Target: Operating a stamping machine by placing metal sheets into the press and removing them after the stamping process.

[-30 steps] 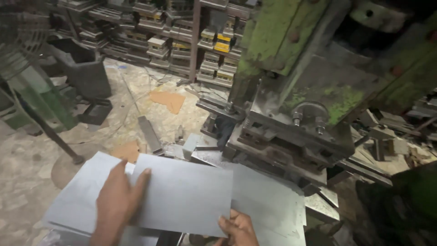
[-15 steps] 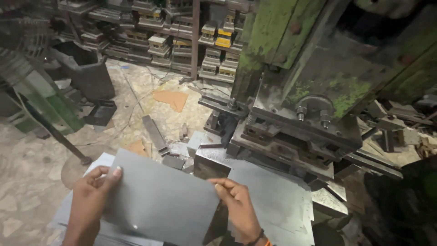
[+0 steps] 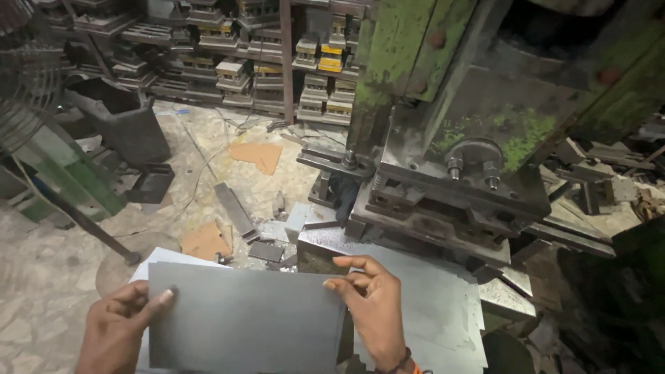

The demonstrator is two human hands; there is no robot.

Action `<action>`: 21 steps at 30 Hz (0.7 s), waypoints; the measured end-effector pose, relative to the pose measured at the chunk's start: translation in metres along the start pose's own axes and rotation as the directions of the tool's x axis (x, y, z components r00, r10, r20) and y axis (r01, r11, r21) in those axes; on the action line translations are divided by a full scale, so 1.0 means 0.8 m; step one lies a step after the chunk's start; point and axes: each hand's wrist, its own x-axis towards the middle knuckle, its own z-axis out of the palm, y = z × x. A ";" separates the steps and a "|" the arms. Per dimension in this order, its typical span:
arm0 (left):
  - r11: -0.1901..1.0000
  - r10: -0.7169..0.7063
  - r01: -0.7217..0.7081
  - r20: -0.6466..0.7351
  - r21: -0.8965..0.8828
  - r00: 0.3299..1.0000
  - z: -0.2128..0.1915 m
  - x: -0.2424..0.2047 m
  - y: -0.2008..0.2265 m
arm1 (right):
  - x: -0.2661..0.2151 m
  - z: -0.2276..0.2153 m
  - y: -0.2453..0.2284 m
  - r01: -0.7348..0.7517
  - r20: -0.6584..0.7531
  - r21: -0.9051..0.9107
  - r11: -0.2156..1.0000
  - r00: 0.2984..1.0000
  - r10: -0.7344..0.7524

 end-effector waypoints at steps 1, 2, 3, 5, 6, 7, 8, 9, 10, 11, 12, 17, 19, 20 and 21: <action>0.999 0.047 -0.047 -0.022 -0.017 0.999 -0.002 0.004 -0.009 | 0.002 0.001 0.000 0.008 -0.002 -0.002 1.000 1.000 -0.008; 0.995 0.091 -0.093 -0.047 -0.034 0.995 -0.006 0.006 -0.018 | 0.003 0.003 0.000 0.014 -0.001 -0.006 1.000 1.000 -0.014; 0.996 0.087 -0.089 -0.046 -0.032 0.995 0.000 0.000 -0.008 | 0.009 0.008 0.002 0.010 -0.002 -0.006 1.000 1.000 -0.010; 0.987 0.020 -0.032 -0.079 -0.157 0.997 0.013 -0.011 0.014 | 0.024 0.022 0.004 -0.115 -0.078 -0.113 0.987 0.991 0.106; 0.987 0.021 -0.033 -0.079 -0.154 0.997 0.013 -0.017 0.026 | 0.030 0.029 0.010 -0.115 -0.077 -0.111 0.987 0.991 0.107; 0.992 0.124 -0.127 -0.157 -0.006 0.980 0.014 -0.023 0.038 | 0.035 0.037 0.016 -0.049 -0.043 -0.078 0.996 0.998 0.046; 0.968 0.233 -0.205 -0.215 0.147 0.948 0.017 -0.031 0.048 | 0.040 0.042 0.022 0.015 -0.011 -0.046 0.999 1.000 -0.015; 0.968 0.231 -0.203 -0.215 0.147 0.949 0.014 -0.031 0.056 | 0.046 0.047 0.026 0.013 -0.011 -0.047 0.999 1.000 -0.013; 0.934 0.259 -0.168 -0.273 0.315 0.927 0.010 -0.030 0.063 | 0.052 0.054 0.031 0.049 0.021 -0.130 0.990 0.999 -0.047; 0.874 0.297 -0.120 -0.322 0.471 0.899 0.007 -0.030 0.071 | 0.058 0.060 0.035 0.088 0.057 -0.211 0.974 0.995 -0.077; 0.873 0.296 -0.118 -0.322 0.473 0.899 -0.001 -0.027 0.073 | 0.060 0.061 0.037 0.085 0.057 -0.210 0.974 0.996 -0.075; 0.954 0.216 -0.141 -0.278 0.265 0.936 -0.031 -0.028 0.087 | 0.070 0.044 0.081 -0.031 0.101 -0.748 0.663 0.982 0.160; 0.969 0.182 -0.134 -0.233 0.205 0.955 -0.022 -0.028 0.088 | 0.066 0.005 0.113 -0.072 0.075 -0.562 0.824 0.988 0.137; 0.981 0.152 -0.125 -0.185 0.150 0.971 -0.018 -0.027 0.089 | 0.064 -0.015 0.129 -0.100 0.046 -0.333 0.938 0.991 0.122; 0.981 0.154 -0.128 -0.179 0.147 0.972 -0.001 -0.025 0.082 | 0.051 -0.031 0.129 -0.099 0.040 -0.335 0.937 0.992 0.119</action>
